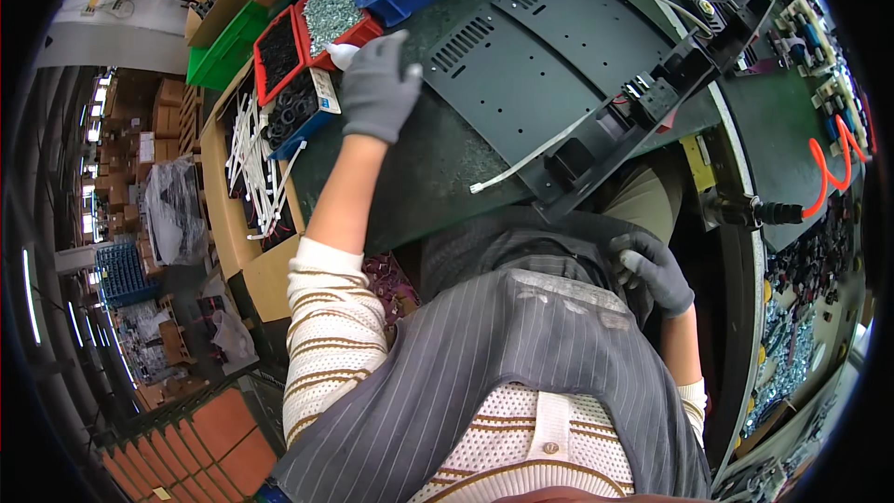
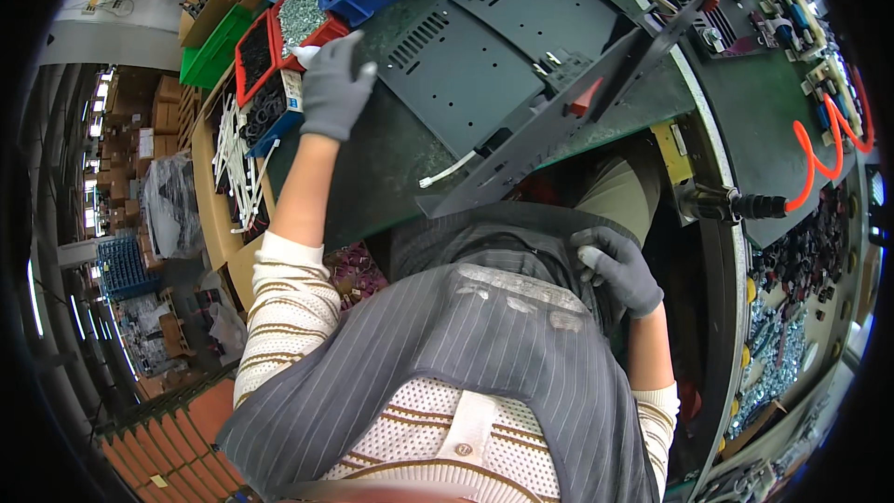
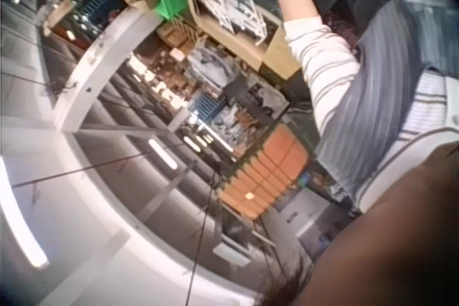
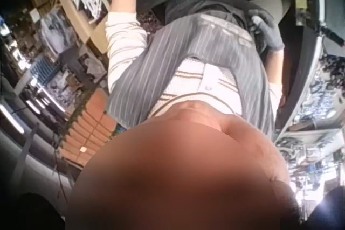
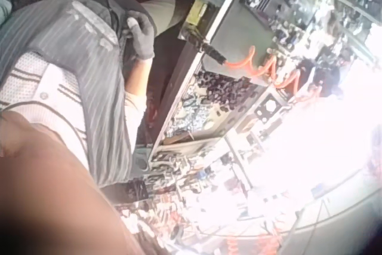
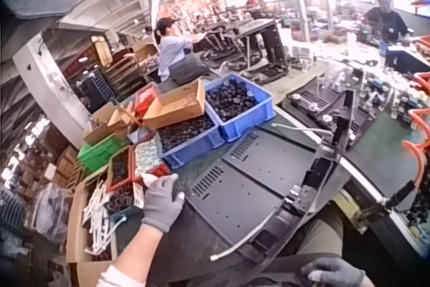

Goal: Assembling components onto a black metal housing using an electric screwdriver.

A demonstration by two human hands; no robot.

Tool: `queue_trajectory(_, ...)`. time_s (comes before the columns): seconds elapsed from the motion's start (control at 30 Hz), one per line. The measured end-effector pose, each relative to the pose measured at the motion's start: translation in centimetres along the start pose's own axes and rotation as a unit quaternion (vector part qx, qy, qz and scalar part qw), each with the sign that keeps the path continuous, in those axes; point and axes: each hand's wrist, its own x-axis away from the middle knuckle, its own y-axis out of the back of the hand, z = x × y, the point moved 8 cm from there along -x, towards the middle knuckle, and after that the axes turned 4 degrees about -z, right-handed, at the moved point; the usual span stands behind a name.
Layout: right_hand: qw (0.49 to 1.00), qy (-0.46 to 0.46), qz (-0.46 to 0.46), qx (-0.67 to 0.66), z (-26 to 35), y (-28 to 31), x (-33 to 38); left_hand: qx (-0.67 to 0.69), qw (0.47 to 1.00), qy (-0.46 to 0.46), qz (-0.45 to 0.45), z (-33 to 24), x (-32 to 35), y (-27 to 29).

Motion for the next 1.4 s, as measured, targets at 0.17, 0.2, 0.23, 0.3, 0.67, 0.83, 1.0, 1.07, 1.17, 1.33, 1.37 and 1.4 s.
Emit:
queue_trajectory(0.17, 1.000, -0.004, 0.029, -0.006, 0.8, -2.1, -1.5, -0.142, 0.988, 0.043, 0.040, 7.5, 2.9, -2.2)
queue_trajectory(0.2, 0.999, -0.009, 0.040, -0.010, 1.1, -2.8, -1.8, -0.150, 0.988, 0.030, 0.031, 7.7, 3.0, -2.4)
queue_trajectory(0.23, 0.999, -0.002, 0.052, -0.006, 1.5, -3.6, -2.2, -0.152, 0.988, 0.015, 0.001, 7.4, 2.9, -2.3)
queue_trajectory(0.3, 0.997, 0.015, 0.076, -0.007, 2.5, -5.2, -2.7, -0.128, 0.991, 0.041, 0.023, 7.9, 2.8, -2.8)
queue_trajectory(0.67, 0.981, 0.082, 0.118, 0.128, 4.3, -9.7, -4.1, -0.138, 0.986, 0.098, 0.001, 7.2, 2.0, -5.0)
queue_trajectory(0.83, 0.976, 0.065, 0.127, 0.167, 4.6, -10.6, -4.5, -0.087, 0.983, 0.155, 0.037, 7.3, 0.0, -5.8)
queue_trajectory(1.0, 0.958, 0.099, 0.126, 0.237, 6.5, -12.0, -4.7, -0.008, 0.977, 0.188, 0.096, 7.0, -0.7, -5.4)
queue_trajectory(1.07, 0.946, 0.100, 0.136, 0.278, 7.4, -12.5, -4.4, 0.057, 0.973, 0.193, 0.111, 6.7, 0.3, -4.7)
queue_trajectory(1.17, 0.884, 0.332, 0.103, 0.313, 11.8, -15.3, -3.4, 0.222, 0.954, 0.180, 0.093, 5.2, 2.6, -2.2)
queue_trajectory(1.33, 0.720, 0.597, 0.021, 0.353, 16.6, -19.8, 0.1, 0.572, 0.741, 0.216, 0.276, 0.5, 8.7, 1.4)
queue_trajectory(1.37, 0.736, 0.583, 0.003, 0.345, 17.1, -20.0, -0.3, 0.593, 0.718, 0.212, 0.298, -0.6, 9.7, 2.3)
queue_trajectory(1.4, 0.749, 0.572, -0.015, 0.335, 17.7, -20.1, -0.6, 0.604, 0.680, 0.201, 0.364, -1.8, 11.0, 2.9)
